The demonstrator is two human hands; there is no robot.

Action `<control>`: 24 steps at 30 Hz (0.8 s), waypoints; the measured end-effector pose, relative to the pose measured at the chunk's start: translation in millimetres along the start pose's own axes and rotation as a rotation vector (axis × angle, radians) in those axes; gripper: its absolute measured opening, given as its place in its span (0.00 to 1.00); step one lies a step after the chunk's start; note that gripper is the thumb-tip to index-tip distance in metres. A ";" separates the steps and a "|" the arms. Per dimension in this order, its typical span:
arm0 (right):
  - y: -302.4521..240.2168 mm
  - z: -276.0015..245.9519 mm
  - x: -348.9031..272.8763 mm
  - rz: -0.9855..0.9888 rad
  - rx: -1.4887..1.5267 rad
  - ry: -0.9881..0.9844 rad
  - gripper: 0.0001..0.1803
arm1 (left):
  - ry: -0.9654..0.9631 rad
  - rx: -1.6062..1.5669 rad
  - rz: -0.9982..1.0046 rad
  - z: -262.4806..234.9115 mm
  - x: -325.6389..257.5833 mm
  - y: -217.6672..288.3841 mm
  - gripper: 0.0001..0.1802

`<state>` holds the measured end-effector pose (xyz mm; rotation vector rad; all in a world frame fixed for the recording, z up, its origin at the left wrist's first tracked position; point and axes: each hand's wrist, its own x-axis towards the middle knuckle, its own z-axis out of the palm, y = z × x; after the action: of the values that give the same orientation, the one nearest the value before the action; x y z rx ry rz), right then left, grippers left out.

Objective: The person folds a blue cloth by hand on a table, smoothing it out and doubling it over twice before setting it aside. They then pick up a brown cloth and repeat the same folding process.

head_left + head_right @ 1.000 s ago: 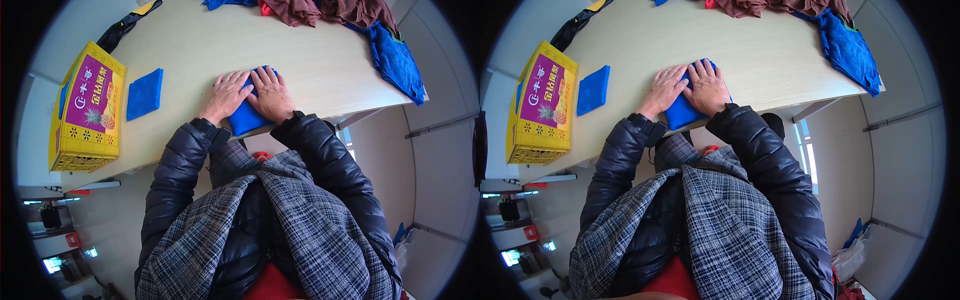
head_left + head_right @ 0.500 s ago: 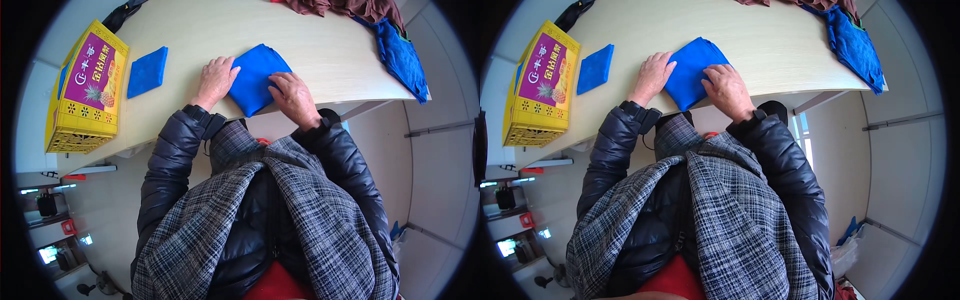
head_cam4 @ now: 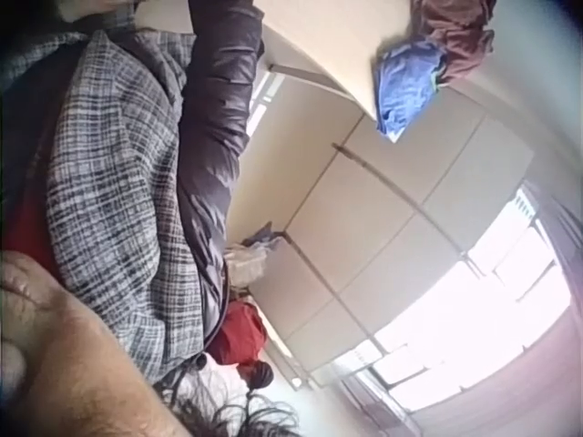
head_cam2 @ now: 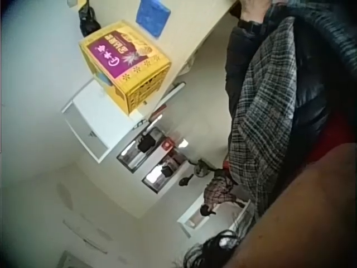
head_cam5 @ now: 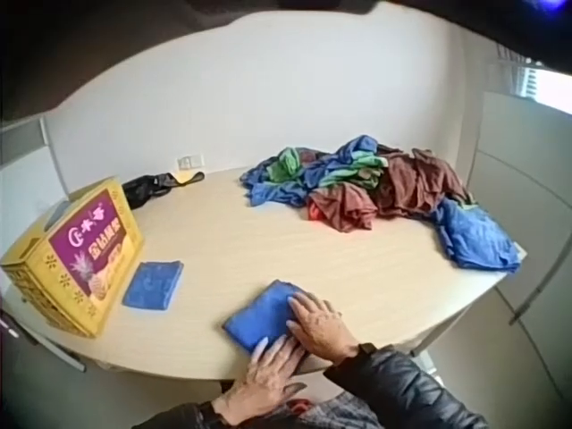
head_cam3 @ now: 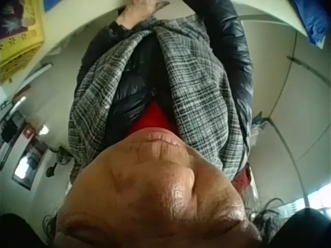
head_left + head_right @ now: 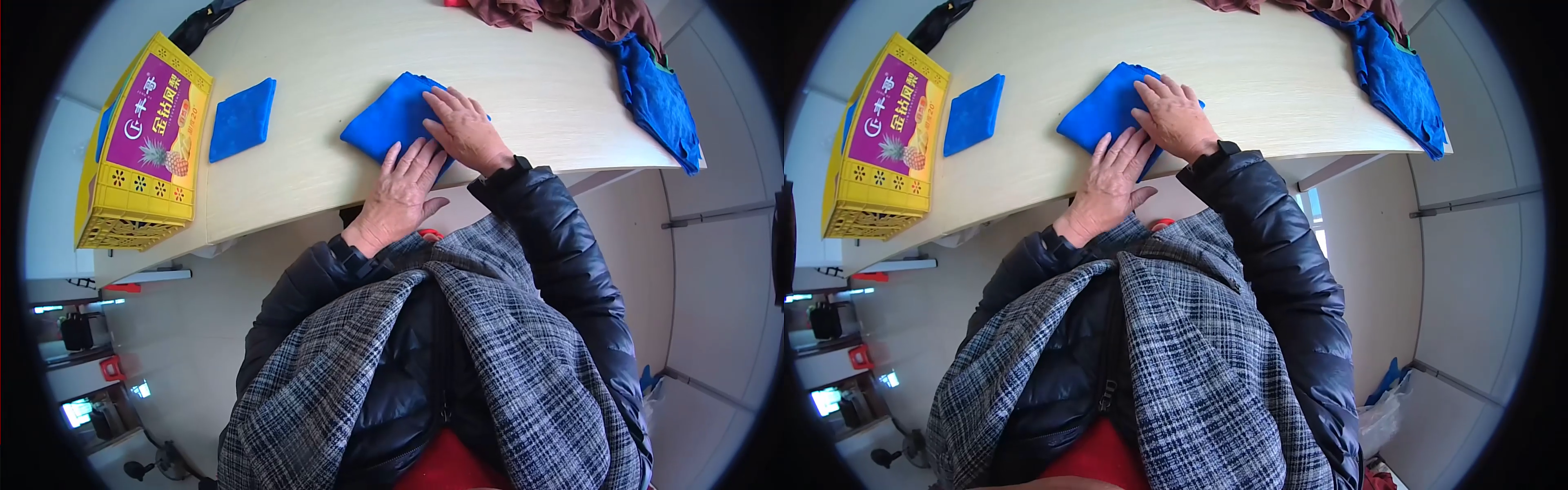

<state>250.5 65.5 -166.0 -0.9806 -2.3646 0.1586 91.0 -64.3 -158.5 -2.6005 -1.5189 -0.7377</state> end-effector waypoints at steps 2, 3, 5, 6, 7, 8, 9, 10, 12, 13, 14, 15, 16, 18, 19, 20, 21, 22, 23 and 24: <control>0.0 4.6 -0.5 -0.002 -0.161 -0.067 0.29 | -0.018 0.019 0.003 2.6 -1.5 -2.2 0.34; 2.1 4.6 -0.7 -0.004 -0.161 -0.067 0.29 | -0.037 0.037 0.007 3.2 -2.1 -3.3 0.35; 6.9 2.2 -2.9 0.061 -0.163 -0.128 0.31 | -0.054 0.056 0.011 6.6 -3.4 -5.0 0.36; 6.9 1.1 -2.7 0.093 -0.164 -0.157 0.32 | -0.042 0.071 0.025 7.6 -2.9 -6.6 0.36; 5.7 1.0 -3.2 0.092 -0.166 -0.154 0.32 | -0.030 0.085 0.039 8.8 -2.1 -8.4 0.35; 3.7 1.3 -4.7 0.117 -0.154 -0.142 0.32 | -0.019 0.098 0.054 9.9 -1.1 -10.3 0.35; 1.6 1.5 -7.1 0.144 -0.142 -0.130 0.32 | -0.017 0.099 0.057 9.1 -1.0 -15.2 0.35; -0.2 1.4 -10.2 0.171 -0.131 -0.119 0.32 | -0.017 0.189 0.068 5.4 -2.2 -24.1 0.34; -11.6 -6.6 -20.5 0.207 -0.133 -0.152 0.32 | -0.023 0.364 0.083 -4.3 -7.6 -43.2 0.32; -20.8 -14.7 -25.2 0.242 -0.137 -0.184 0.32 | -0.024 0.362 0.081 -11.1 -10.4 -55.4 0.32; -30.8 -22.9 -26.9 0.270 -0.138 -0.218 0.32 | 0.000 0.375 0.029 -20.4 -13.8 -68.6 0.31; -40.1 -32.9 -27.2 0.262 -0.134 -0.224 0.32 | 0.025 0.389 -0.024 -25.5 -18.2 -76.0 0.31; -50.8 -47.9 -24.3 0.286 -0.151 -0.337 0.32 | 0.024 0.391 -0.033 -29.8 -20.1 -76.3 0.31; -64.3 -65.9 -19.4 0.336 -0.188 -0.561 0.32 | 0.076 0.185 -0.230 -38.2 -22.2 -76.4 0.31; -64.5 -64.4 -16.8 0.333 -0.188 -0.563 0.32 | 0.102 0.081 -0.326 -40.2 -23.3 -76.8 0.31; -63.6 -61.7 -11.1 0.280 -0.183 -0.477 0.32 | 0.104 0.082 -0.330 -39.7 -24.3 -77.2 0.31; -62.4 -58.3 -3.3 0.224 -0.177 -0.392 0.32 | 0.110 0.079 -0.329 -37.7 -24.6 -76.6 0.31; -61.7 -54.6 4.8 0.167 -0.170 -0.306 0.32 | 0.118 0.077 -0.329 -35.2 -24.5 -75.7 0.32; -58.1 -44.2 11.1 0.164 -0.172 -0.307 0.32 | 0.124 0.070 -0.323 -31.0 -22.4 -74.4 0.32; -52.3 -25.6 15.5 0.158 -0.161 -0.247 0.32 | 0.126 0.068 -0.320 -27.2 -18.9 -72.6 0.32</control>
<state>223.6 35.6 -121.2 -1.2913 -2.5528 0.1597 12.7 -49.2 -156.7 -2.2417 -1.9051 -0.8373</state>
